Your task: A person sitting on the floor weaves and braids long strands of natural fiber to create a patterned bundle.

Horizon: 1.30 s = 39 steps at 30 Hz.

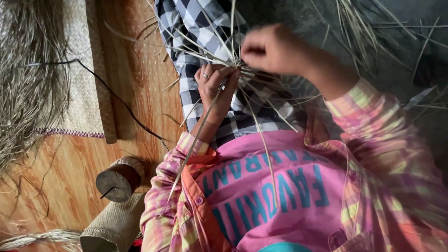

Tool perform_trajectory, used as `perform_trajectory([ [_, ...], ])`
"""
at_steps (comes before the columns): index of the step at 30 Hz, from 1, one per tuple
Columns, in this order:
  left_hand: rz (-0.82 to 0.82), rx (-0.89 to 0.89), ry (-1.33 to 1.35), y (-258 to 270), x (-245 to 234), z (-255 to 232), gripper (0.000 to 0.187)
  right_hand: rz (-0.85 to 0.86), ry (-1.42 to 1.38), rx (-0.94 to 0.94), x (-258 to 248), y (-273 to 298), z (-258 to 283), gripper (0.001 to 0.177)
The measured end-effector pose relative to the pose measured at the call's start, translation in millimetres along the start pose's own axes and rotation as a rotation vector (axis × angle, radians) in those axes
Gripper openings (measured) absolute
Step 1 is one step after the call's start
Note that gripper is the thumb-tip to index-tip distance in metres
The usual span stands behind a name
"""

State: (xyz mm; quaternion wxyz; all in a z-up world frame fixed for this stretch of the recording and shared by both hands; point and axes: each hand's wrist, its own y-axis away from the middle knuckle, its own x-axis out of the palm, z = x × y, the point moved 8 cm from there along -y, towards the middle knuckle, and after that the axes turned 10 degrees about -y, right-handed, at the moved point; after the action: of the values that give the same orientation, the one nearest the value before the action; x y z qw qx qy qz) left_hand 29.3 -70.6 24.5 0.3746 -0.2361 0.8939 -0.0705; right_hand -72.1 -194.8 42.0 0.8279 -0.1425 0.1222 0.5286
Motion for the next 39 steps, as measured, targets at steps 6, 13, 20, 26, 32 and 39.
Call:
perform_trajectory([
  [6, -0.071, 0.040, 0.020, -3.2, -10.3, -3.9, 0.024, 0.159, -0.226, 0.331, 37.4, 12.6, -76.6, 0.046],
  [13, -0.142, -0.009, 0.241, -0.1, -5.7, 14.7, 0.012, 0.148, -0.363, 0.457, 81.2, 27.4, -90.4, 0.039],
  [20, -0.130, -0.879, 0.867, 53.9, 19.4, 113.3, 0.017, -0.171, 0.106, 0.360, 18.9, 20.6, -46.5, 0.022],
  [26, 0.371, -0.603, 0.937, 11.3, 45.4, 33.7, 0.084, 0.051, -0.024, 0.409, 67.8, 26.2, -55.5, 0.028],
  [32, 0.131, -0.698, 1.283, -34.3, 30.4, 51.6, 0.031, 0.383, -0.557, 0.861, 101.4, 52.0, -67.1, 0.023],
  [39, -0.392, -0.627, 1.080, -52.7, -67.8, 186.2, 0.042, 0.409, -0.748, 0.889, 96.1, 62.8, -68.4, 0.032],
])
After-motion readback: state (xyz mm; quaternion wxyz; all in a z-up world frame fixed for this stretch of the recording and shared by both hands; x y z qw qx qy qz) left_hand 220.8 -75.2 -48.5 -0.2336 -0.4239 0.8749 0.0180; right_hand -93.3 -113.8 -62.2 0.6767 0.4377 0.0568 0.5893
